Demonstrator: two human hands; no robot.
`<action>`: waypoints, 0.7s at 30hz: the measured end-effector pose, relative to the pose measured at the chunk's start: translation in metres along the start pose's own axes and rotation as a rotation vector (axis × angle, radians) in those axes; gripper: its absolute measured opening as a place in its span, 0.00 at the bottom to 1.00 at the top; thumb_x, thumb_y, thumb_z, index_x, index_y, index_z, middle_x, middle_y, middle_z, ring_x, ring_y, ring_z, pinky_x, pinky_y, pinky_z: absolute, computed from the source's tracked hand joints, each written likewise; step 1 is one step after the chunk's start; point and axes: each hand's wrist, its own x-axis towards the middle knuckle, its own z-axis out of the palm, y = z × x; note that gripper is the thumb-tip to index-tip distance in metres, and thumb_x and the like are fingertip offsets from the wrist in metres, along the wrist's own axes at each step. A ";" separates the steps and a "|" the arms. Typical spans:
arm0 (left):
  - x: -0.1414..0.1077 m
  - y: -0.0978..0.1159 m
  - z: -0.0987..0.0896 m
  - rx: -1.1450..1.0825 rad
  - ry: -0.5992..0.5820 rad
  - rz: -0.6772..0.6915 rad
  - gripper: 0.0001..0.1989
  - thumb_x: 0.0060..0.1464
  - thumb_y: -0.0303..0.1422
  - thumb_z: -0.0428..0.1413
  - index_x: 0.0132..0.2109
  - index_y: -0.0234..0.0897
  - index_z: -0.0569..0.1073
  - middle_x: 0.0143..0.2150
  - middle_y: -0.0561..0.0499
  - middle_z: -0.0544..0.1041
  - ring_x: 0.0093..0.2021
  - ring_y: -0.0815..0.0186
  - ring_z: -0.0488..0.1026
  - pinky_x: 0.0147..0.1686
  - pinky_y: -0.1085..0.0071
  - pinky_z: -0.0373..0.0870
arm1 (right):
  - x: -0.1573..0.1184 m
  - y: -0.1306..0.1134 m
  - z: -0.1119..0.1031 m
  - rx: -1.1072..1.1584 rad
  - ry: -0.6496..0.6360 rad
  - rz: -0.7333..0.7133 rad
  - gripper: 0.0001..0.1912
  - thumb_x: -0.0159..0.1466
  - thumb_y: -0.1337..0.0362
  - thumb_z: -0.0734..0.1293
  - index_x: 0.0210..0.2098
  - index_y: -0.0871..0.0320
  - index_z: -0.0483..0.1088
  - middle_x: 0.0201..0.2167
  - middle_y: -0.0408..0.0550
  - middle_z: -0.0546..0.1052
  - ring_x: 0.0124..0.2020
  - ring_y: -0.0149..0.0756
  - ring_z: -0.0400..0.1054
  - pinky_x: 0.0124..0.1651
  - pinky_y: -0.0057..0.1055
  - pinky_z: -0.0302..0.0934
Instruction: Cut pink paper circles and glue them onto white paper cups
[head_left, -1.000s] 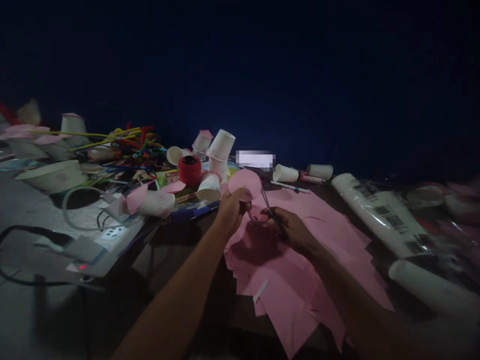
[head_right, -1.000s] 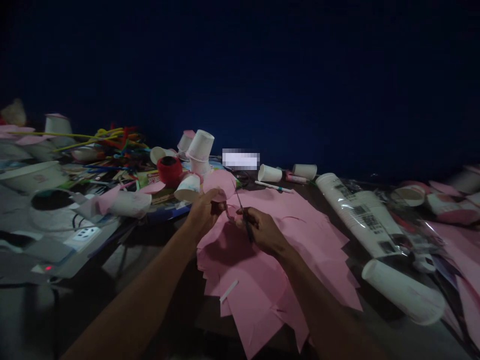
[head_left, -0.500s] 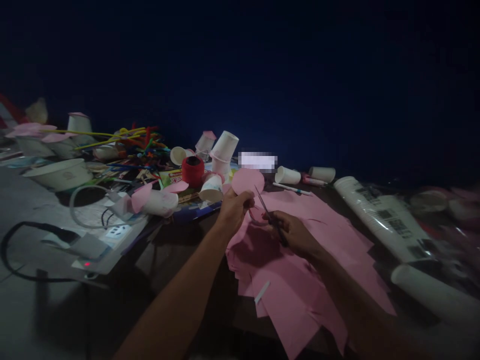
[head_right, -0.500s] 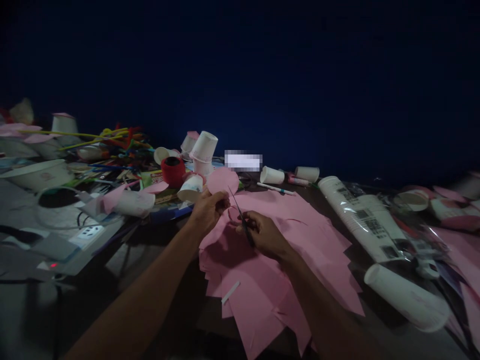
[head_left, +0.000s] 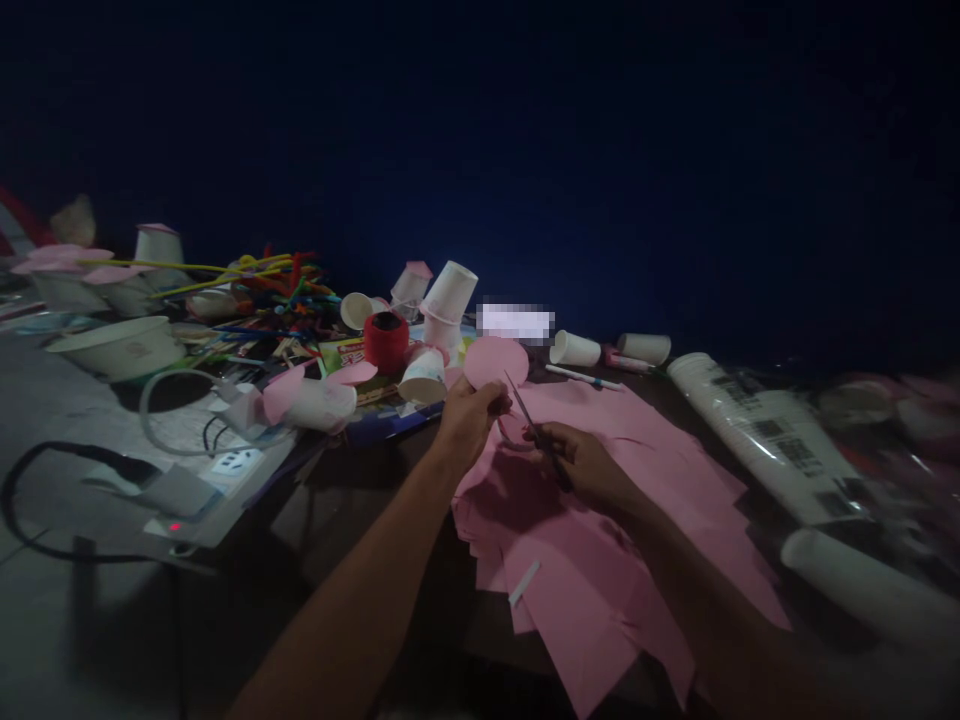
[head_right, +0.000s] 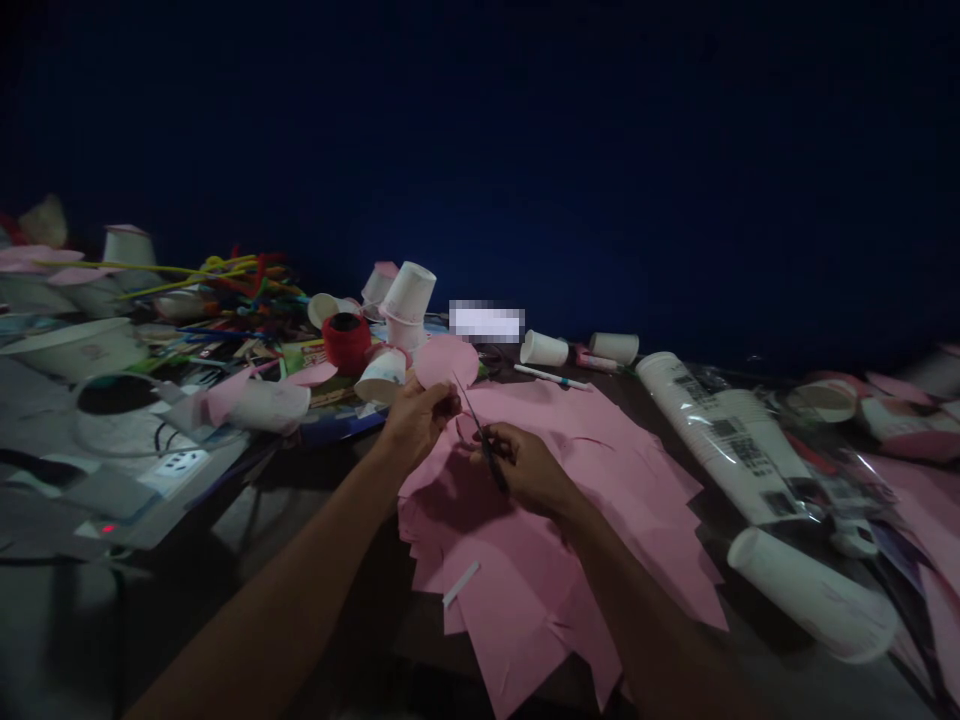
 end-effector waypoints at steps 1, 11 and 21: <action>0.000 0.000 0.000 0.002 0.000 -0.002 0.09 0.35 0.26 0.58 0.28 0.33 0.67 0.20 0.57 0.69 0.20 0.76 0.65 0.23 0.77 0.63 | 0.000 0.000 0.000 0.005 0.001 0.008 0.19 0.52 0.62 0.68 0.43 0.59 0.69 0.33 0.46 0.73 0.28 0.29 0.64 0.28 0.24 0.58; -0.003 -0.002 0.001 0.034 -0.017 -0.013 0.08 0.36 0.26 0.58 0.27 0.32 0.66 0.19 0.57 0.68 0.19 0.75 0.66 0.23 0.77 0.62 | 0.000 -0.002 0.001 0.048 0.005 0.060 0.21 0.51 0.59 0.69 0.43 0.60 0.69 0.31 0.45 0.73 0.24 0.28 0.63 0.26 0.24 0.56; -0.002 -0.005 0.001 0.053 -0.050 0.003 0.06 0.37 0.26 0.58 0.27 0.32 0.68 0.19 0.56 0.69 0.19 0.75 0.65 0.22 0.77 0.61 | 0.001 -0.001 0.002 0.068 0.018 0.071 0.21 0.51 0.58 0.69 0.43 0.58 0.69 0.30 0.45 0.74 0.26 0.29 0.65 0.27 0.25 0.57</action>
